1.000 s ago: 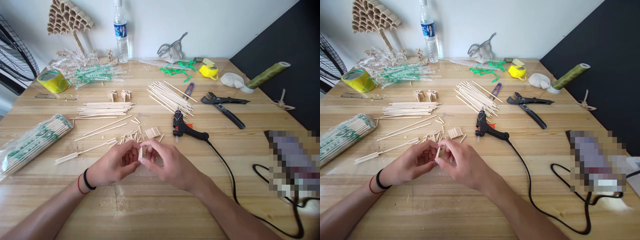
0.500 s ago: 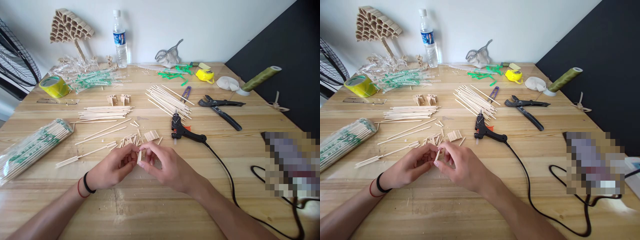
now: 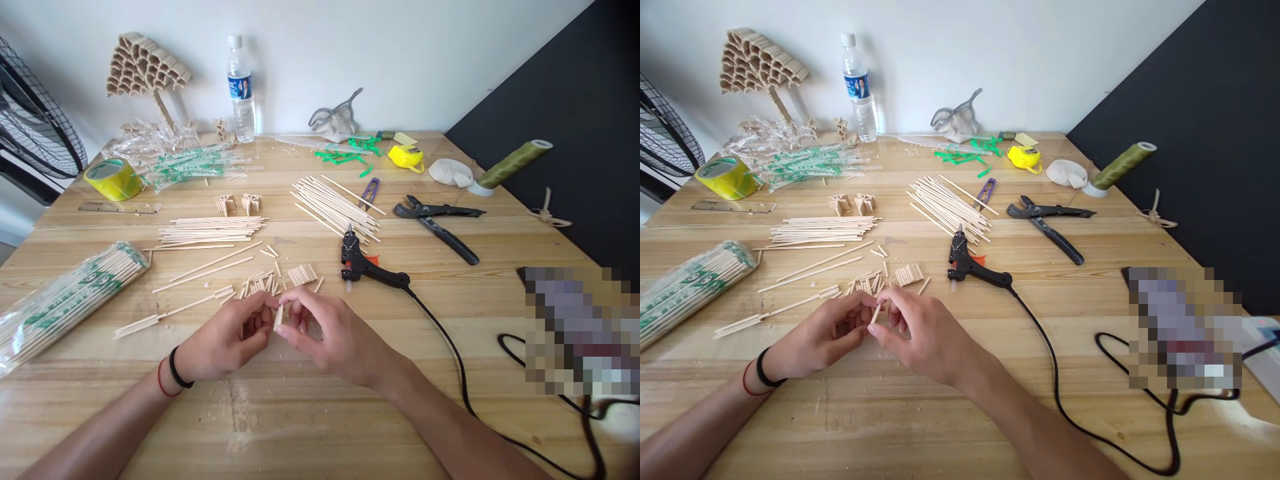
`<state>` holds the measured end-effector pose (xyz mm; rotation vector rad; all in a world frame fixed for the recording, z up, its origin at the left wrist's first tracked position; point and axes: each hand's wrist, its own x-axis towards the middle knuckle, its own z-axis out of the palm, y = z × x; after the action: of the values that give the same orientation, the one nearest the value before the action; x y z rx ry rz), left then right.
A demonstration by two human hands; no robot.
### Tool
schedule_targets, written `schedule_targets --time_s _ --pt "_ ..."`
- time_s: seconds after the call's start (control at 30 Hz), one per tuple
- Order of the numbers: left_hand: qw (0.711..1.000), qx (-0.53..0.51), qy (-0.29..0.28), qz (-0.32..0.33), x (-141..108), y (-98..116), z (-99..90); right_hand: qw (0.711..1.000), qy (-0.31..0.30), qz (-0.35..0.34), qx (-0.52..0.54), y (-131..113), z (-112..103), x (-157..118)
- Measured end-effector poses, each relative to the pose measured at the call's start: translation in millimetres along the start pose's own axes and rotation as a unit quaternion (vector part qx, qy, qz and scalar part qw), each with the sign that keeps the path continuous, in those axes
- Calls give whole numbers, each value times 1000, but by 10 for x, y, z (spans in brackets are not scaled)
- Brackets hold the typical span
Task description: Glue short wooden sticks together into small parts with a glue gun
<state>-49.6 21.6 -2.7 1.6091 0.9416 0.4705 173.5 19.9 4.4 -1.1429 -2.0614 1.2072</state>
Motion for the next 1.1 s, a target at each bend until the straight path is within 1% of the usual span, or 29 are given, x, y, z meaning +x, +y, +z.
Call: schedule_targets --time_s 0.37,0.63,0.77,0.93,1.1 --pt "1000 -17 -1 -1 -10 -18 2 1000 5 -6 9 -5 5 -7" --pt "997 -80 -11 8 -15 19 -5 999 13 -24 21 -10 -1 -4" --pt "996 -93 -7 10 -12 37 -7 999 17 -33 24 -14 -12 -14" --pt "995 -96 -1 12 -14 29 -6 999 22 -41 25 -9 -6 -21" --pt "997 -73 -10 3 -18 31 -11 999 22 -37 23 -8 0 -17"
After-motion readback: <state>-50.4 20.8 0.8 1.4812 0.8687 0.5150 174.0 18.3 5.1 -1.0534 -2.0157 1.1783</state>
